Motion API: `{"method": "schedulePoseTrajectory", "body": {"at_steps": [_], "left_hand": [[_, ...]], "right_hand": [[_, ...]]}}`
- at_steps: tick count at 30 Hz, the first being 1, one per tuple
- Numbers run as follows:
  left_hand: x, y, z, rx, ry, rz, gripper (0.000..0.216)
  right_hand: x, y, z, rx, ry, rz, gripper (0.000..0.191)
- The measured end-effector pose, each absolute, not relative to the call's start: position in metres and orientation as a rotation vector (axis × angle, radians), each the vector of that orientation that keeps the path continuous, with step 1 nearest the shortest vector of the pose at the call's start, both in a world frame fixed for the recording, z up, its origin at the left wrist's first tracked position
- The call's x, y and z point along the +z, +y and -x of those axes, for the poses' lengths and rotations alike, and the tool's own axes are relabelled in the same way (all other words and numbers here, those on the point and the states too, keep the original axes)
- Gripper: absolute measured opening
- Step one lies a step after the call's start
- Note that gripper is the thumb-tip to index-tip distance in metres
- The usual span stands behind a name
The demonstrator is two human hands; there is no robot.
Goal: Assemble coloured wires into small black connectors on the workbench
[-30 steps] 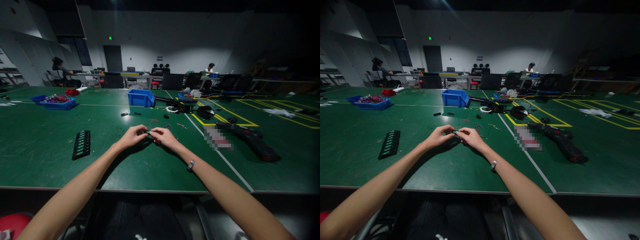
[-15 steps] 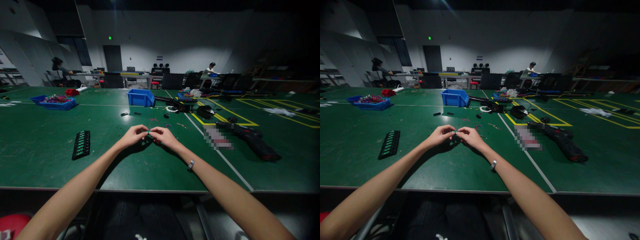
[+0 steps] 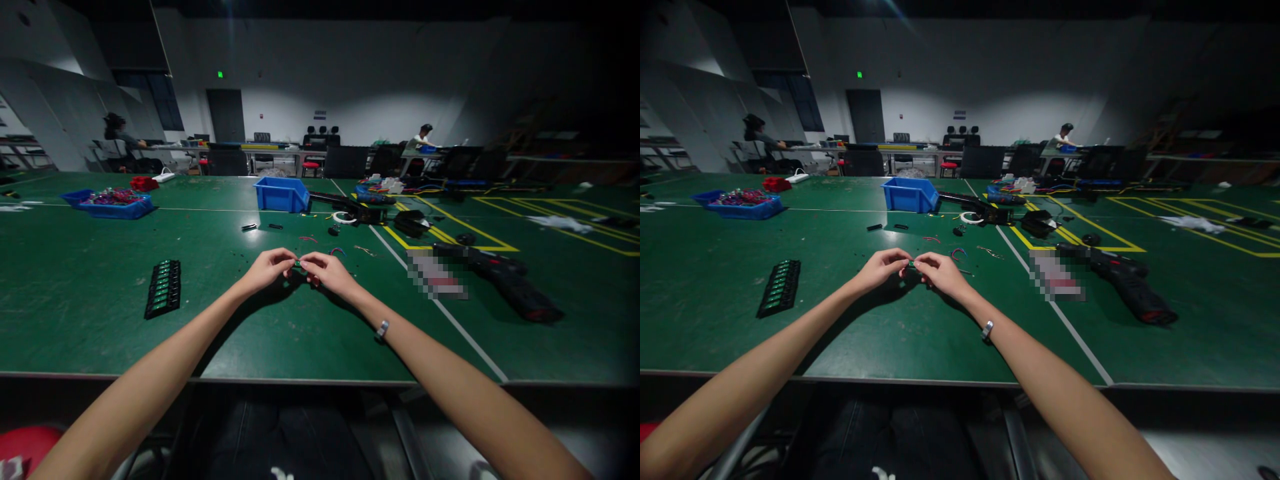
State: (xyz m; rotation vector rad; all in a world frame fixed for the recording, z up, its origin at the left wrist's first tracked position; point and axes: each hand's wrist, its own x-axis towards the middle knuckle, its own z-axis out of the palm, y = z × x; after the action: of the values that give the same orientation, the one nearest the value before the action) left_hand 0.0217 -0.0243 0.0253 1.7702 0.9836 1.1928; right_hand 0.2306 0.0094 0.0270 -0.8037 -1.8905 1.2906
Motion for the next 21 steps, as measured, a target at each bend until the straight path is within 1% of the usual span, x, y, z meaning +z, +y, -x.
{"method": "schedulePoseTrajectory", "body": {"at_steps": [7,21], "left_hand": [[0.0257,-0.0244,-0.0227,1.201,0.992,-1.747,0.025],[0.0234,-0.0237,-0.0215,1.188,1.016,-1.727,0.024]], "right_hand": [[0.0286,0.0081,-0.2317,1.232,-1.934,0.815,0.037],[0.0295,0.0067,-0.2315,1.253,-1.94,0.786,0.036]]}}
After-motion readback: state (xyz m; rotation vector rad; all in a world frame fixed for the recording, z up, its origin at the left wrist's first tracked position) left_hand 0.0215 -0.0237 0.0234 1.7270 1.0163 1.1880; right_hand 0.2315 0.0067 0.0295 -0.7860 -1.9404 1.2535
